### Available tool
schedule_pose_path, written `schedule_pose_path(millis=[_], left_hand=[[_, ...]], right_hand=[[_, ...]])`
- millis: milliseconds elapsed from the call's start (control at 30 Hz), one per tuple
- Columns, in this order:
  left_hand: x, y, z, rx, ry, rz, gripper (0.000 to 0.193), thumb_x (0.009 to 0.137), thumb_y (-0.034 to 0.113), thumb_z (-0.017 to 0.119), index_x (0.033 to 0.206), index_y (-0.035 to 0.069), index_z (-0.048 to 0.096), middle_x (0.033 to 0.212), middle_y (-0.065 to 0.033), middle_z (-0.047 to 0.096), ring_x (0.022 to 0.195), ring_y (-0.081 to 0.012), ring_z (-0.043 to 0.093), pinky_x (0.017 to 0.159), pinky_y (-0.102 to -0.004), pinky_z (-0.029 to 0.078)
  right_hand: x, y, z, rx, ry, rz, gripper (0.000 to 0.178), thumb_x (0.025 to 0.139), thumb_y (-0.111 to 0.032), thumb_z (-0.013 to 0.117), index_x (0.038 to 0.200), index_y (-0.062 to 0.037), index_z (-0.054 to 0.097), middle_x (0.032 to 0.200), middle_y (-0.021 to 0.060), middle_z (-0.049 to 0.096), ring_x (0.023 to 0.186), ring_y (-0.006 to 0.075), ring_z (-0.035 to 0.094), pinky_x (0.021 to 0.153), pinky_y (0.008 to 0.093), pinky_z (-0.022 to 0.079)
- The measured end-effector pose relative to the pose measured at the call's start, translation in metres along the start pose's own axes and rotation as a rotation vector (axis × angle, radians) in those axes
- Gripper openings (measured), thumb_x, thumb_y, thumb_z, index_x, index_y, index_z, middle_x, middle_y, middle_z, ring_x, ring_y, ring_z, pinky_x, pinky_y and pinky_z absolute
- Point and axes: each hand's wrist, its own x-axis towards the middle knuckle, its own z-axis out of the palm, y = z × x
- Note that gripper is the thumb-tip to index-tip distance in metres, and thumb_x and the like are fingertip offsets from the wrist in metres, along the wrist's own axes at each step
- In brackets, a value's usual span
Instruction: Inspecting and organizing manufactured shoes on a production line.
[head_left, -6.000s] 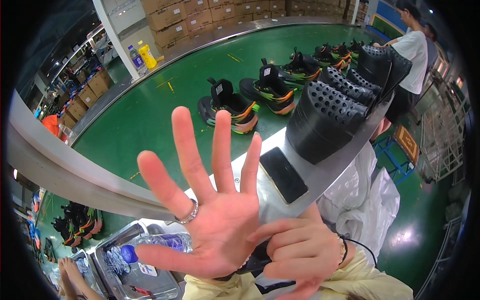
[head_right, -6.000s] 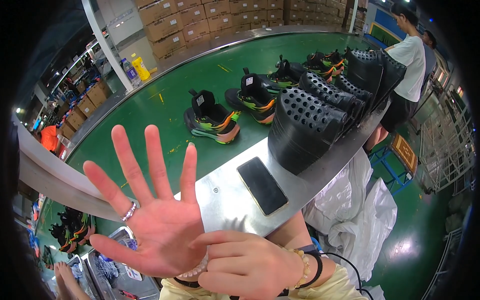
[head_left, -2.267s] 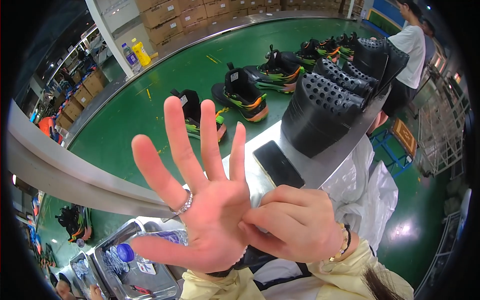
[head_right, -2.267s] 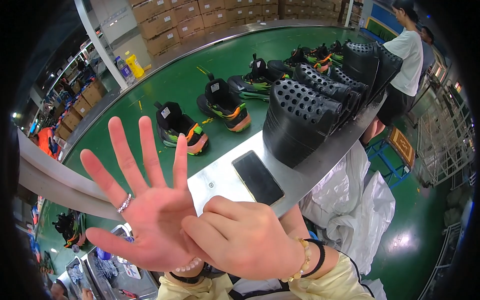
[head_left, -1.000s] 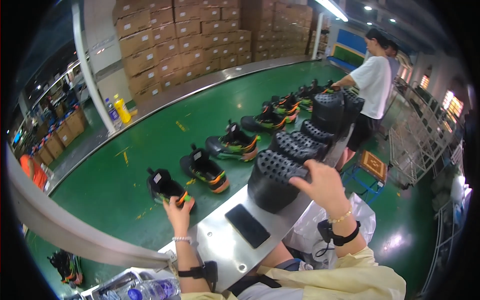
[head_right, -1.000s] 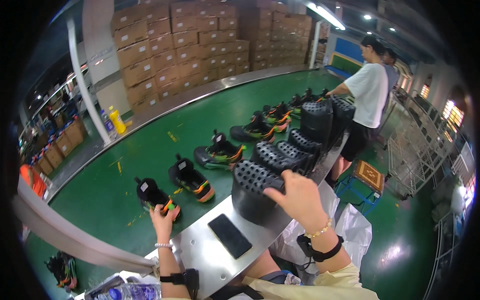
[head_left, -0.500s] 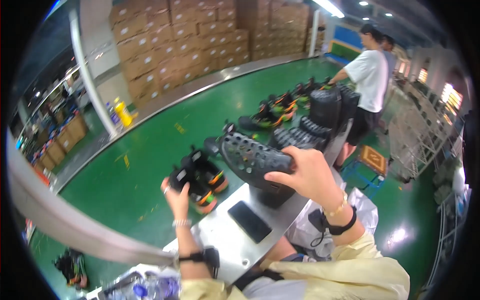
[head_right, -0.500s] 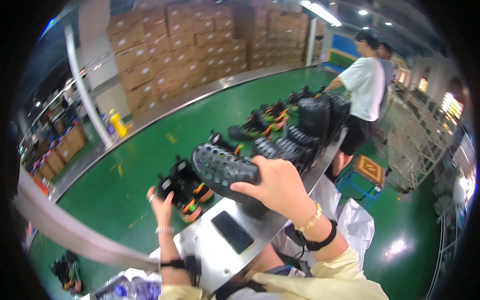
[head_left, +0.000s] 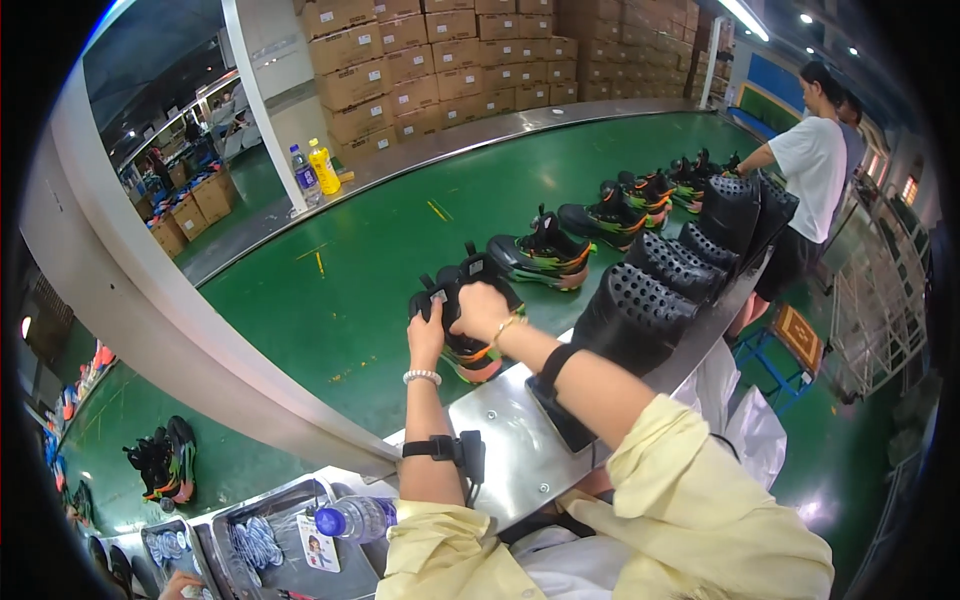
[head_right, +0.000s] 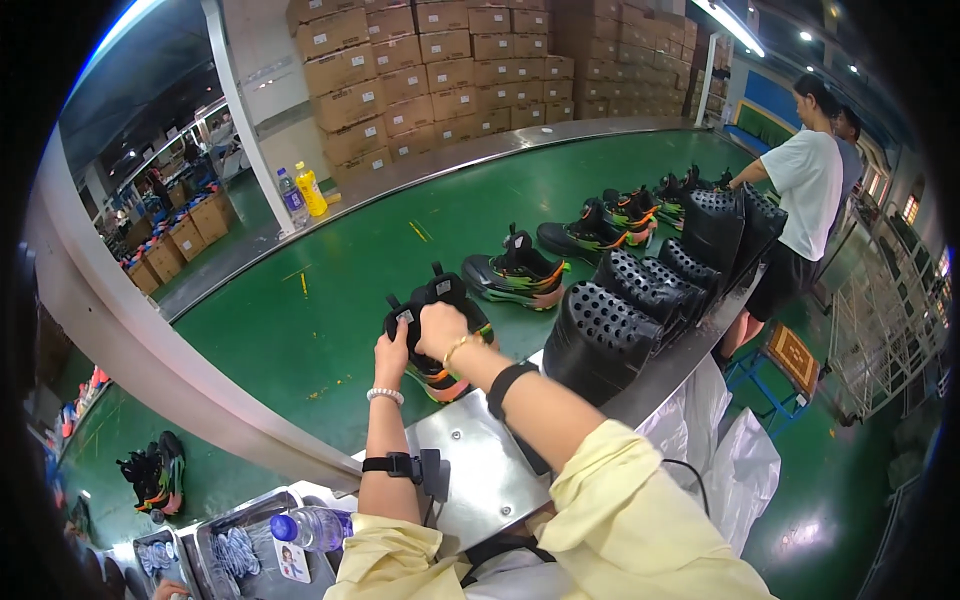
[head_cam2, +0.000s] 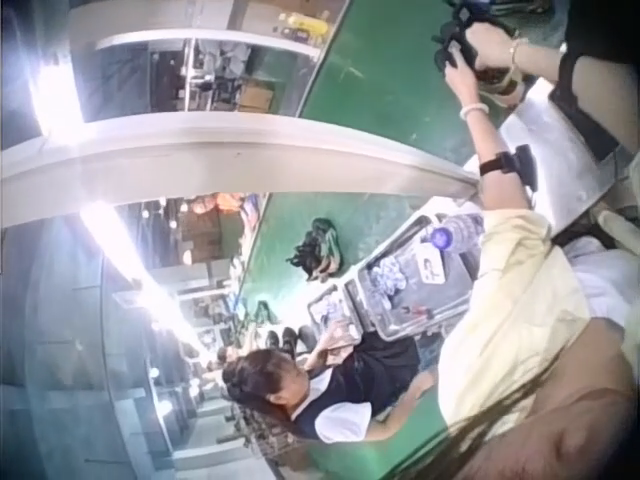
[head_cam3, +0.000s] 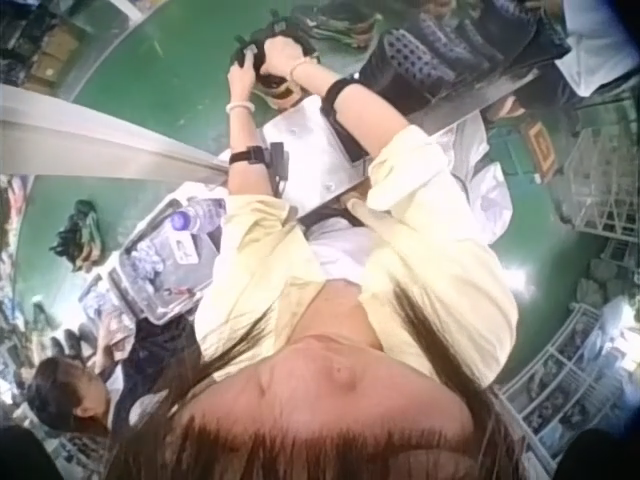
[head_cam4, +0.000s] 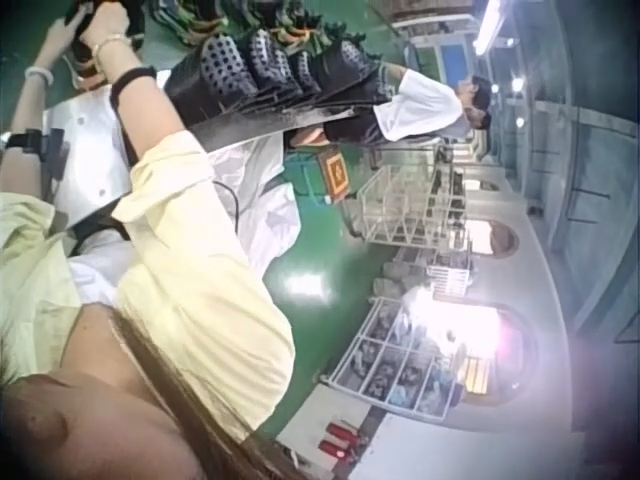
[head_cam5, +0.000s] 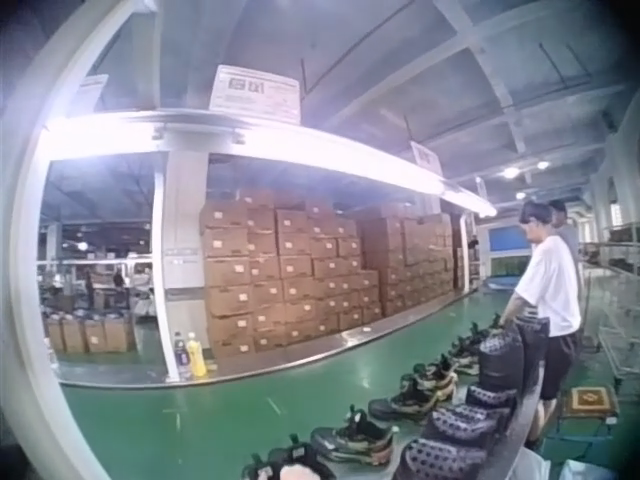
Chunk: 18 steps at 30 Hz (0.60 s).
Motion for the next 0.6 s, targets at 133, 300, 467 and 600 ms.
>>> schedule_pose_path(millis=[133,300,467,600], left_hand=[[-0.007,0.006,0.007,-0.063,0.008,0.03,0.062,0.092,0.052,0.052,0.109,-0.006,0.067,0.105,-0.0302,0.066,0.106,-0.0437,0.061,0.09,-0.0454,0.047],[-0.003,0.002,0.0,-0.056,0.036,-0.008,0.062,0.092,0.052,0.053,0.106,-0.007,0.067,0.103,-0.0307,0.066,0.104,-0.0441,0.062,0.089,-0.0456,0.047],[-0.012,0.008,0.004,0.008,0.018,-0.087,0.057,0.095,0.049,0.052,0.116,-0.002,0.065,0.111,-0.0237,0.067,0.109,-0.0342,0.063,0.092,-0.0401,0.047],[-0.021,0.001,0.024,-0.2,0.195,-0.005,0.051,0.095,0.042,0.056,0.111,-0.006,0.066,0.103,-0.0265,0.068,0.101,-0.0381,0.065,0.088,-0.0424,0.048]], right_hand=[[-0.006,0.019,0.059,0.112,0.11,0.019,0.037,0.069,-0.028,0.079,0.086,0.004,0.071,0.089,0.0253,0.068,0.086,0.0371,0.069,0.076,0.0428,0.057],[0.006,0.009,0.061,-0.031,-0.024,-0.069,0.037,0.074,-0.033,0.075,0.085,0.0019,0.071,0.086,0.0241,0.069,0.082,0.0351,0.07,0.076,0.0419,0.057],[0.027,0.006,0.078,0.017,-0.128,0.045,0.031,0.087,-0.026,0.058,0.087,0.0015,0.071,0.091,0.0259,0.069,0.09,0.0352,0.069,0.077,0.0424,0.057],[0.034,0.011,0.084,0.16,-0.074,0.117,0.029,0.087,-0.023,0.057,0.092,0.0007,0.073,0.095,0.0243,0.069,0.092,0.0355,0.069,0.082,0.0421,0.055]])
